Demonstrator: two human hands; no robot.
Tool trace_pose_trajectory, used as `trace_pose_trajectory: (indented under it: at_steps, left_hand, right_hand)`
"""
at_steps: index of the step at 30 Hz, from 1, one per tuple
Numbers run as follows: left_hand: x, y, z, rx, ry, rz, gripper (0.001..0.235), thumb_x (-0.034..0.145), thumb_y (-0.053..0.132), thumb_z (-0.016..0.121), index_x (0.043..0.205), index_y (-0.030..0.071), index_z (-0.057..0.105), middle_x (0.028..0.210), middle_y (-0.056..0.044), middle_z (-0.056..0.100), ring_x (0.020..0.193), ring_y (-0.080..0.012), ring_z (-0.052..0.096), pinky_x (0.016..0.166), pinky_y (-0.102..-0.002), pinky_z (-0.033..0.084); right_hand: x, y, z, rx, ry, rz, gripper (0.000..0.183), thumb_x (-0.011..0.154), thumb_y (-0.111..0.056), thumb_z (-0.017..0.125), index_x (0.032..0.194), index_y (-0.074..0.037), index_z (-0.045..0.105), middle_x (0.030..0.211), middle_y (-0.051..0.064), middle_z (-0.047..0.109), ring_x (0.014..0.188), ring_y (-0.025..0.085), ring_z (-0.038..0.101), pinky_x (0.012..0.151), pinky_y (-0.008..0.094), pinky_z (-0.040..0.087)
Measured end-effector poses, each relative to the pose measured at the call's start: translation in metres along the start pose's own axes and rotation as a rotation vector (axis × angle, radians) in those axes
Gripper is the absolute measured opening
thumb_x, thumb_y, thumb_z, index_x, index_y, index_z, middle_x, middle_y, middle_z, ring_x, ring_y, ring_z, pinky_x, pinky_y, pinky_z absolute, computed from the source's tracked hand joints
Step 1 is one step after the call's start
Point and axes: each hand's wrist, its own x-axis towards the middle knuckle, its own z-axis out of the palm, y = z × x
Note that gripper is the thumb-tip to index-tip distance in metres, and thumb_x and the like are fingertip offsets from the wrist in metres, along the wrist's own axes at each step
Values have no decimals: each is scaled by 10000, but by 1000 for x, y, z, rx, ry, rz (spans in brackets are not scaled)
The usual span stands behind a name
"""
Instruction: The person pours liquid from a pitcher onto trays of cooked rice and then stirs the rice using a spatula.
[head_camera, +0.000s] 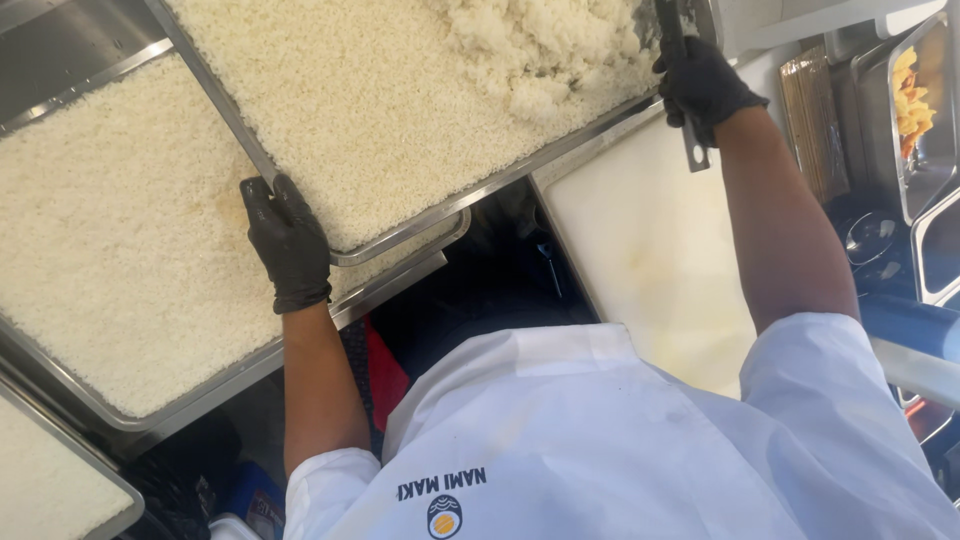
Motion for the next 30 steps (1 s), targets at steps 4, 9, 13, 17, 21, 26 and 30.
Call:
trace_pose_trajectory:
  at_steps: [4, 9, 13, 17, 21, 26, 30]
  left_hand:
    - [-4, -9, -1, 69, -31, -108, 161, 1157, 146, 559, 1100, -4, 557, 773, -191, 604, 644, -285, 582, 625, -384, 447]
    - [1, -7, 1, 48, 23, 39, 161, 1149, 137, 563, 1124, -19, 532, 853, -184, 633, 671, -265, 606, 615, -379, 467]
    - [1, -3, 1, 73, 0, -118, 145, 1142, 141, 563, 1116, -1, 555, 758, -153, 618, 612, -258, 583, 590, -390, 441]
    - [1, -5, 1, 126, 16, -20, 141, 1148, 135, 573, 1121, 2, 537, 738, -146, 587, 596, -245, 550, 576, -387, 439]
    - [-1, -3, 1, 164, 31, 84, 125, 1159, 119, 561, 1098, 14, 535, 710, -144, 544, 573, -251, 540, 567, -394, 425]
    - [2, 6, 0, 122, 23, -60, 133, 1145, 132, 549, 1082, 15, 535, 684, -142, 569, 561, -282, 559, 559, -397, 430]
    - [-1, 6, 0, 83, 23, 0, 134, 1153, 127, 546, 1088, 12, 526, 759, -157, 605, 599, -283, 604, 565, -388, 453]
  right_hand:
    - [-32, 7, 8, -675, 335, -472, 331, 1169, -387, 517, 1237, -63, 519, 872, 117, 679, 685, 348, 646, 608, 498, 532]
    - [-95, 12, 11, -950, 449, -621, 316, 1135, -276, 545, 1288, -16, 453, 922, 268, 725, 776, 524, 681, 685, 619, 528]
    - [-101, 14, 28, -748, 337, -499, 287, 1153, -317, 508, 1268, -56, 479, 933, 266, 716, 836, 522, 684, 752, 619, 545]
    - [-53, -7, 54, -832, 264, -486, 345, 1126, -335, 523, 1271, -25, 475, 820, 316, 686, 797, 550, 661, 752, 635, 522]
    - [-84, -50, 21, -713, 149, -442, 384, 1126, -395, 467, 1269, -44, 532, 895, 262, 690, 755, 488, 709, 739, 596, 556]
    - [-113, -29, 16, -920, 194, -462, 353, 1121, -359, 502, 1266, -47, 578, 812, 284, 677, 754, 510, 676, 715, 604, 537]
    - [-42, -20, 42, -885, 208, -637, 357, 1170, -350, 504, 1191, 3, 551, 796, 298, 663, 779, 520, 661, 714, 606, 531]
